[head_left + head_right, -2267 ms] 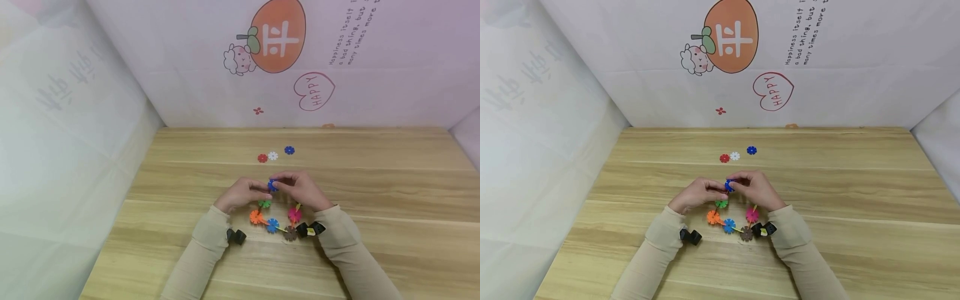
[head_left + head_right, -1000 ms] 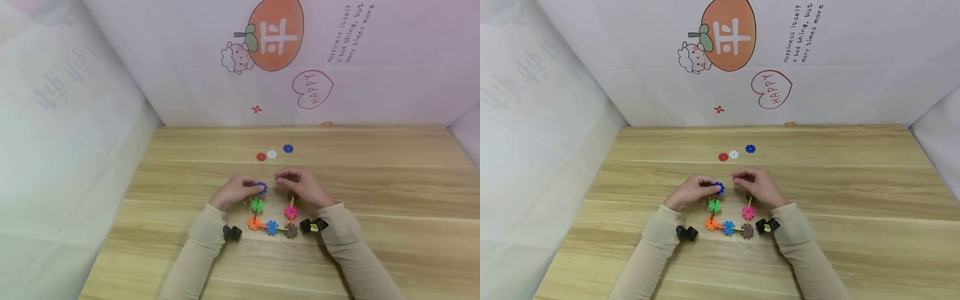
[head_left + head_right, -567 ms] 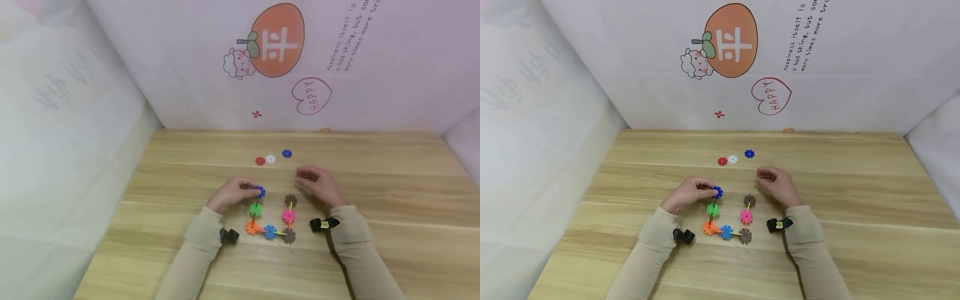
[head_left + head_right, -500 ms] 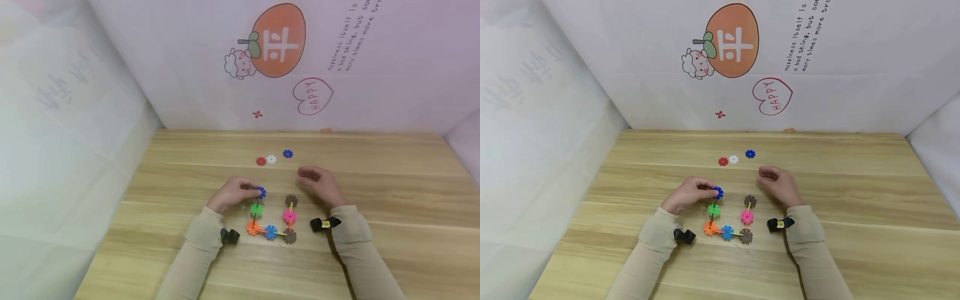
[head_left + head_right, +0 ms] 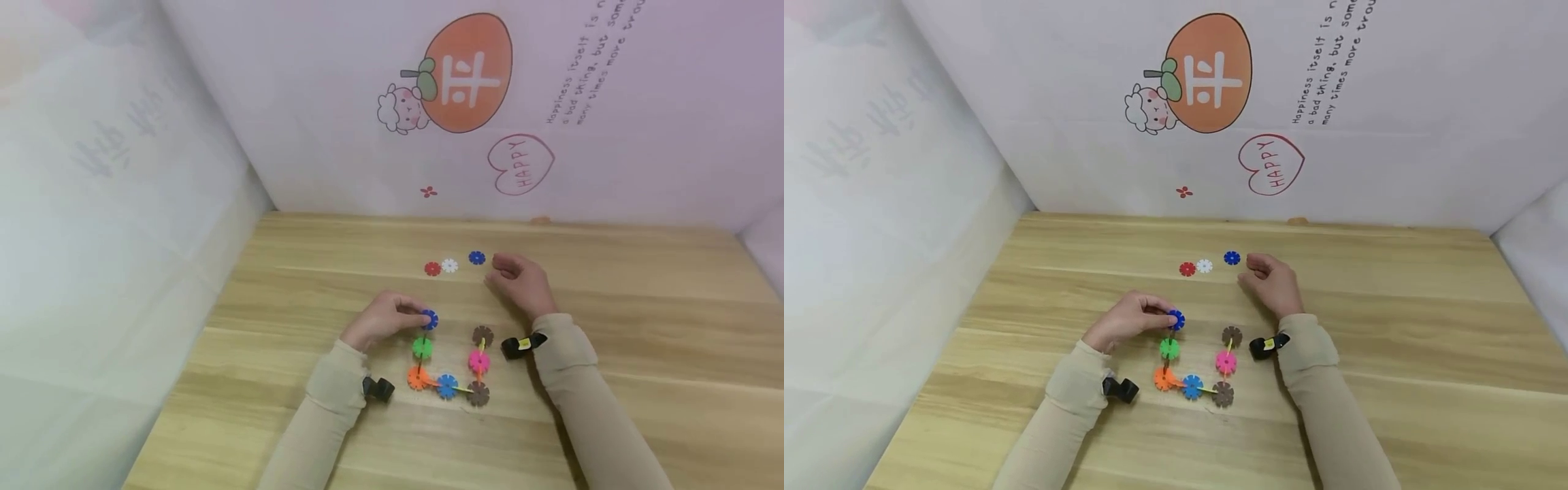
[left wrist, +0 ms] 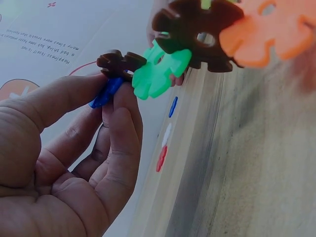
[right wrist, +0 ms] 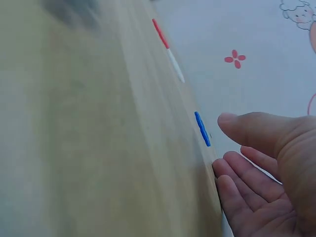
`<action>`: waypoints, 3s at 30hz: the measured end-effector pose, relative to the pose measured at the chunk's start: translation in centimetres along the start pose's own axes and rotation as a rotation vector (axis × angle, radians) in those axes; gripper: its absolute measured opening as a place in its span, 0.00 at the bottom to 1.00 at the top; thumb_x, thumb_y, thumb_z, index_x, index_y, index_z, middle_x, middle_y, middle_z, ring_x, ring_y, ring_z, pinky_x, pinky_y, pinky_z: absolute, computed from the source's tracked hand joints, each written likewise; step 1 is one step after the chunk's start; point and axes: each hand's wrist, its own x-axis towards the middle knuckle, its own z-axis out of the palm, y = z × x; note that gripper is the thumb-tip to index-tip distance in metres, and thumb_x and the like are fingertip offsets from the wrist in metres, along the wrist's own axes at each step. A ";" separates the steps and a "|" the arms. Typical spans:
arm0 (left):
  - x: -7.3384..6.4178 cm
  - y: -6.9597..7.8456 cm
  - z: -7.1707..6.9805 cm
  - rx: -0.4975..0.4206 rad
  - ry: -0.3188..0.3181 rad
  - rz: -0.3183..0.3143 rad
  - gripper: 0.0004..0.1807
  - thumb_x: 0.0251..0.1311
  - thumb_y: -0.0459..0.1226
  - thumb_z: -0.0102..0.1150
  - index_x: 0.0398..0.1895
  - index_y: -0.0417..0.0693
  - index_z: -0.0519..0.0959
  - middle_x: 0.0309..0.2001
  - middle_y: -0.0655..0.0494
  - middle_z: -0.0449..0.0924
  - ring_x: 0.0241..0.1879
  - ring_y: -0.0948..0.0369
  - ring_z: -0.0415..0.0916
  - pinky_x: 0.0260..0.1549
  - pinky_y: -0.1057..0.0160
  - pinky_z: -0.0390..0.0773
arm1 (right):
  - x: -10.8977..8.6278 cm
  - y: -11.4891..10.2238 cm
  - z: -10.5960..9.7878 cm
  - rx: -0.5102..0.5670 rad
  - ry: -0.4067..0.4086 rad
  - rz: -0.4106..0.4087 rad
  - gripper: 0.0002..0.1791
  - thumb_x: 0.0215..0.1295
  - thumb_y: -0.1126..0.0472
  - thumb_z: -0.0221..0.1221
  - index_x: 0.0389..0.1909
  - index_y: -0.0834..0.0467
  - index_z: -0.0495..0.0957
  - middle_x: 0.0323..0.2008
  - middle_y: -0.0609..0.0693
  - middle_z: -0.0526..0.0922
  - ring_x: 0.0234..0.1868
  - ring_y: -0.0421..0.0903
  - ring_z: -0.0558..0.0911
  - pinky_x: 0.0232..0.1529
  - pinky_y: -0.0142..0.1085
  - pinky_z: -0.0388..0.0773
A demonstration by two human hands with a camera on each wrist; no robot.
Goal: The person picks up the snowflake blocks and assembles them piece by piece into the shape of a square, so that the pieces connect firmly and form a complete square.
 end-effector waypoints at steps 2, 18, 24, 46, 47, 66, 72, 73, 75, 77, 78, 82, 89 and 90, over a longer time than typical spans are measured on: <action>0.0 -0.1 0.0 -0.023 -0.006 -0.011 0.10 0.60 0.39 0.68 0.43 0.47 0.86 0.41 0.55 0.87 0.42 0.61 0.82 0.49 0.61 0.80 | 0.6 -0.2 0.1 -0.030 -0.003 -0.005 0.29 0.68 0.57 0.62 0.66 0.64 0.70 0.63 0.63 0.76 0.61 0.59 0.77 0.63 0.49 0.73; 0.1 0.0 -0.6 -0.011 -0.004 -0.013 0.11 0.60 0.41 0.68 0.44 0.48 0.86 0.41 0.55 0.87 0.42 0.61 0.82 0.49 0.60 0.79 | 4.3 -1.9 1.5 -0.254 -0.051 0.002 0.29 0.65 0.60 0.62 0.65 0.65 0.70 0.60 0.65 0.76 0.59 0.61 0.76 0.63 0.54 0.71; 0.2 0.0 -0.9 -0.038 -0.007 -0.010 0.10 0.60 0.40 0.68 0.44 0.47 0.86 0.41 0.55 0.87 0.42 0.61 0.82 0.49 0.60 0.80 | 4.8 -1.9 1.6 -0.303 -0.059 -0.026 0.25 0.65 0.63 0.62 0.62 0.65 0.73 0.56 0.66 0.79 0.56 0.61 0.77 0.61 0.54 0.73; 0.1 0.3 -0.3 -0.022 -0.008 0.002 0.10 0.62 0.40 0.66 0.44 0.47 0.84 0.41 0.55 0.86 0.43 0.61 0.81 0.50 0.58 0.79 | -2.3 -0.6 0.4 -0.207 -0.069 -0.058 0.13 0.67 0.55 0.63 0.47 0.58 0.85 0.47 0.56 0.87 0.50 0.54 0.83 0.54 0.48 0.78; 0.1 0.3 -0.2 -0.021 -0.007 0.007 0.10 0.62 0.40 0.66 0.44 0.47 0.84 0.41 0.55 0.86 0.43 0.61 0.81 0.51 0.58 0.79 | -2.7 -0.6 0.6 -0.198 -0.068 -0.052 0.13 0.67 0.54 0.63 0.47 0.57 0.85 0.47 0.55 0.87 0.50 0.53 0.84 0.53 0.45 0.79; 0.1 -0.1 -0.2 -0.025 0.098 -0.022 0.12 0.62 0.40 0.65 0.47 0.48 0.83 0.42 0.55 0.85 0.42 0.61 0.81 0.48 0.60 0.80 | -5.6 -3.1 3.5 -0.108 -0.108 -0.191 0.06 0.64 0.58 0.66 0.41 0.52 0.87 0.38 0.47 0.89 0.33 0.42 0.84 0.34 0.30 0.81; 0.2 -0.1 -0.4 -0.012 0.100 -0.016 0.12 0.63 0.41 0.65 0.47 0.47 0.83 0.42 0.55 0.86 0.43 0.61 0.81 0.49 0.59 0.80 | -5.9 -3.9 3.9 -0.095 -0.113 -0.197 0.06 0.64 0.59 0.66 0.41 0.52 0.87 0.38 0.47 0.89 0.35 0.43 0.84 0.36 0.30 0.82; 0.3 -0.1 -0.4 -0.014 0.092 -0.016 0.12 0.63 0.40 0.65 0.47 0.47 0.83 0.42 0.55 0.86 0.43 0.61 0.82 0.49 0.59 0.80 | -5.9 -4.1 4.0 -0.089 -0.117 -0.203 0.06 0.64 0.59 0.66 0.41 0.52 0.87 0.39 0.47 0.89 0.35 0.43 0.84 0.36 0.30 0.82; 0.3 -0.2 -0.3 -0.020 0.078 -0.011 0.11 0.63 0.40 0.65 0.47 0.47 0.83 0.42 0.54 0.86 0.42 0.61 0.82 0.49 0.59 0.80 | -6.0 -4.3 4.2 -0.071 -0.128 -0.217 0.06 0.64 0.60 0.66 0.41 0.52 0.87 0.40 0.47 0.89 0.36 0.43 0.84 0.34 0.31 0.82; 0.4 -0.2 -0.3 -0.027 0.066 -0.006 0.11 0.63 0.39 0.64 0.47 0.46 0.83 0.42 0.54 0.86 0.42 0.60 0.82 0.50 0.59 0.80 | -6.1 -4.6 4.5 -0.054 -0.134 -0.239 0.06 0.63 0.61 0.66 0.41 0.52 0.87 0.40 0.47 0.89 0.37 0.43 0.84 0.34 0.31 0.82; 0.4 -0.3 -0.2 -0.034 0.062 -0.003 0.11 0.63 0.39 0.64 0.47 0.45 0.83 0.42 0.53 0.86 0.42 0.60 0.82 0.49 0.60 0.80 | -6.1 -4.7 4.6 -0.047 -0.135 -0.254 0.06 0.63 0.61 0.66 0.40 0.52 0.87 0.40 0.47 0.89 0.37 0.43 0.85 0.34 0.31 0.82; 0.6 -0.5 -0.1 -0.042 0.051 0.002 0.11 0.64 0.38 0.64 0.47 0.44 0.82 0.42 0.52 0.86 0.42 0.59 0.82 0.48 0.60 0.81 | -6.3 -5.2 5.2 -0.038 -0.129 -0.313 0.06 0.62 0.63 0.67 0.39 0.52 0.87 0.39 0.45 0.88 0.39 0.41 0.85 0.41 0.32 0.84; 0.6 -0.4 -0.1 -0.030 0.045 0.001 0.11 0.64 0.39 0.64 0.47 0.45 0.83 0.42 0.53 0.86 0.42 0.60 0.83 0.49 0.60 0.80 | -6.5 -5.5 5.6 -0.034 -0.124 -0.346 0.07 0.60 0.65 0.68 0.38 0.51 0.87 0.37 0.43 0.88 0.40 0.40 0.85 0.44 0.37 0.85; 0.6 -0.4 -0.1 -0.029 0.044 0.000 0.11 0.64 0.39 0.64 0.47 0.45 0.83 0.42 0.53 0.86 0.42 0.60 0.83 0.49 0.60 0.80 | -6.5 -5.4 5.7 -0.032 -0.123 -0.352 0.07 0.60 0.65 0.68 0.38 0.51 0.87 0.37 0.43 0.88 0.40 0.40 0.85 0.44 0.37 0.85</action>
